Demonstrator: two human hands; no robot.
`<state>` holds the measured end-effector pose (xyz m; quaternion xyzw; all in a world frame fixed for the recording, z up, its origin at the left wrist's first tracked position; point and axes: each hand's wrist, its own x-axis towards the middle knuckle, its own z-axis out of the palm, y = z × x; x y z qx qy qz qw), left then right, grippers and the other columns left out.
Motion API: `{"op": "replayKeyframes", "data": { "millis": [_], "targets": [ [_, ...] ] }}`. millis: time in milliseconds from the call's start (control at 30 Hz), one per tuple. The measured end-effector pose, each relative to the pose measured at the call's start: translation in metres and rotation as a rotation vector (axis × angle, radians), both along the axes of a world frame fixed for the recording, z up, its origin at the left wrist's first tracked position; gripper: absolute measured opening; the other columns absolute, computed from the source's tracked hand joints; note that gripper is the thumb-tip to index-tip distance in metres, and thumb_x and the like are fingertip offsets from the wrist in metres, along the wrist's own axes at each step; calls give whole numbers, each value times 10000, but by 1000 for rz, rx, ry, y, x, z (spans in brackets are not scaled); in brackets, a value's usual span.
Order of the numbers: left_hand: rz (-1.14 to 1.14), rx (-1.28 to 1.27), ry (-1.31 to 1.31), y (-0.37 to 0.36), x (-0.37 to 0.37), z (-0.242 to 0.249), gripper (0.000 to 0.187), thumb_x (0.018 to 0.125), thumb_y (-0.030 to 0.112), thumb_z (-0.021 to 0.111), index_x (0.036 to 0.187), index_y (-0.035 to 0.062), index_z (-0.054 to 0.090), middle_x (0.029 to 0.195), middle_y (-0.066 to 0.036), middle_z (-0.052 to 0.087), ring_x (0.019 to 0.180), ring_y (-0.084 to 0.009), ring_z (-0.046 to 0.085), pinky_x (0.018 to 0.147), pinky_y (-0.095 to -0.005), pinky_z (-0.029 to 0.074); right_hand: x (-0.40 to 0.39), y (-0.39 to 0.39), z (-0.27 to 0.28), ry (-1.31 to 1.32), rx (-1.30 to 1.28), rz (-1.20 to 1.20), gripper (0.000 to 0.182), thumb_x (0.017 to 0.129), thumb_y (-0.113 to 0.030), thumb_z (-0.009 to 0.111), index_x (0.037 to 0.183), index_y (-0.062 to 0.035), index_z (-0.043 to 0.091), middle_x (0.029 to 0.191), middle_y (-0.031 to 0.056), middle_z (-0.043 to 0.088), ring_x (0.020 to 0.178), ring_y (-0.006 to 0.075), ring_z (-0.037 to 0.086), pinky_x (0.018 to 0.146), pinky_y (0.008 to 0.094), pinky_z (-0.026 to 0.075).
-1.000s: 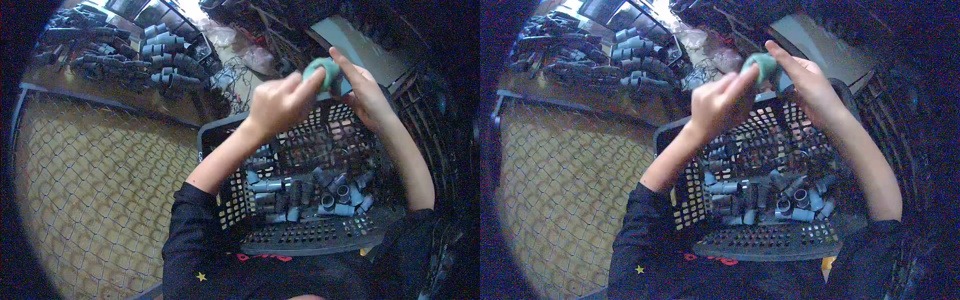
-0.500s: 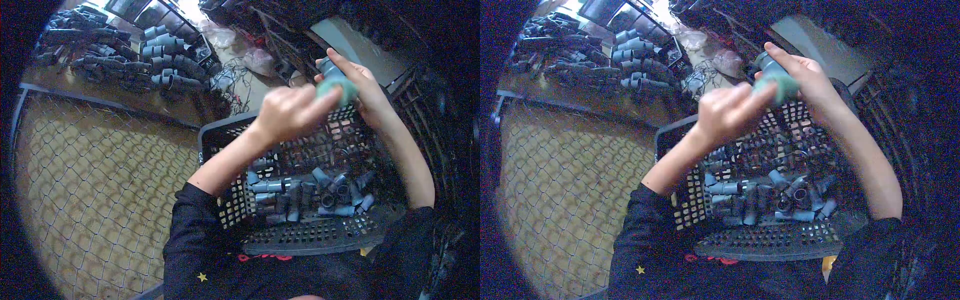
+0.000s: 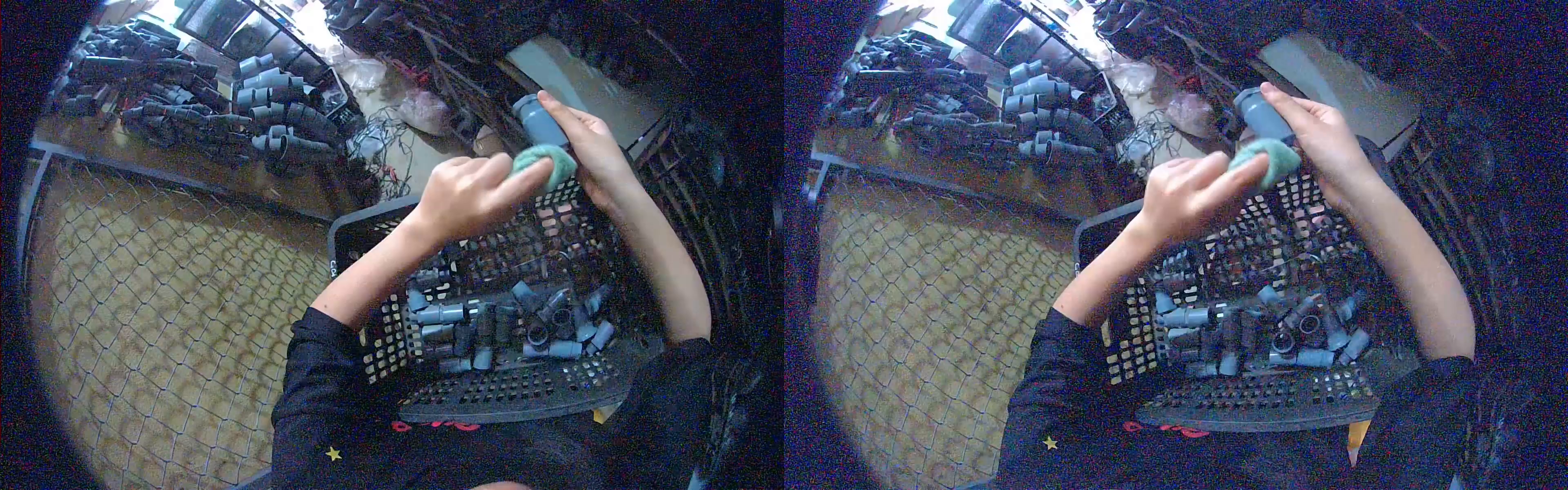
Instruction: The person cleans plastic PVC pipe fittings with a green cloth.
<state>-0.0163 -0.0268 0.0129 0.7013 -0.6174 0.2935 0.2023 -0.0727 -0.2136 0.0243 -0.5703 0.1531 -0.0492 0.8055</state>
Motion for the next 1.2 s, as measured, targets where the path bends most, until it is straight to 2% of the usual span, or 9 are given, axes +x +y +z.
{"op": "replayKeyframes", "data": {
  "millis": [167,233,267,433,500,633,800,967,1200],
  "targets": [
    [-9,-12,4,3,3,0,467,709,196,696,1172,181,633,607,3,410,457,-150,515,405,-321,413,5,2,-8,-41,37,55,378,919,-457,599,978,-89,665,840,14,669,720,86,624,669,236,488],
    [0,-64,99,6,7,3,479,706,129,700,1178,120,619,637,-49,474,468,-221,526,421,-345,423,4,4,0,-2,62,70,396,905,-480,609,979,-95,667,865,0,669,756,73,617,693,233,473],
    [52,-105,113,5,11,0,450,722,145,685,1167,143,616,629,-39,466,456,-213,532,422,-347,446,-1,5,9,49,-10,58,423,879,-516,629,985,-109,671,879,-34,662,794,52,596,711,230,443],
    [74,-89,135,3,4,-1,448,722,95,679,1166,116,623,667,-56,521,488,-218,554,434,-345,441,4,5,-4,-77,-20,121,404,869,-478,661,968,-87,679,842,-28,654,728,40,588,671,210,454],
    [94,-35,-91,0,-4,1,428,715,170,698,1141,160,650,639,-8,480,473,-150,539,425,-311,431,6,0,-9,-96,-31,139,394,871,-465,664,968,-83,683,833,-25,655,696,42,588,647,207,462],
    [244,-129,93,0,13,5,485,766,169,671,1245,158,595,645,-35,515,482,-217,548,440,-350,447,-5,8,5,-51,14,79,363,892,-416,655,995,-69,687,875,1,681,716,59,620,647,200,484],
    [122,-43,-82,-3,-12,-3,385,744,180,661,1128,186,666,623,5,461,470,-123,516,417,-299,408,3,0,-4,-60,-11,160,393,888,-435,655,900,-44,694,804,13,679,680,69,622,625,234,500],
    [242,-127,112,1,6,1,420,766,153,693,1178,119,620,656,-57,516,471,-218,541,438,-356,443,2,3,-2,-42,30,131,392,890,-434,653,886,-43,693,786,11,677,650,76,621,614,242,511],
    [57,-11,-238,-1,-3,0,414,742,244,686,1155,237,653,619,37,415,454,-95,489,406,-269,399,5,1,-4,-21,44,153,402,911,-417,630,907,-18,683,790,55,686,640,105,637,603,240,516]
  ]
}}
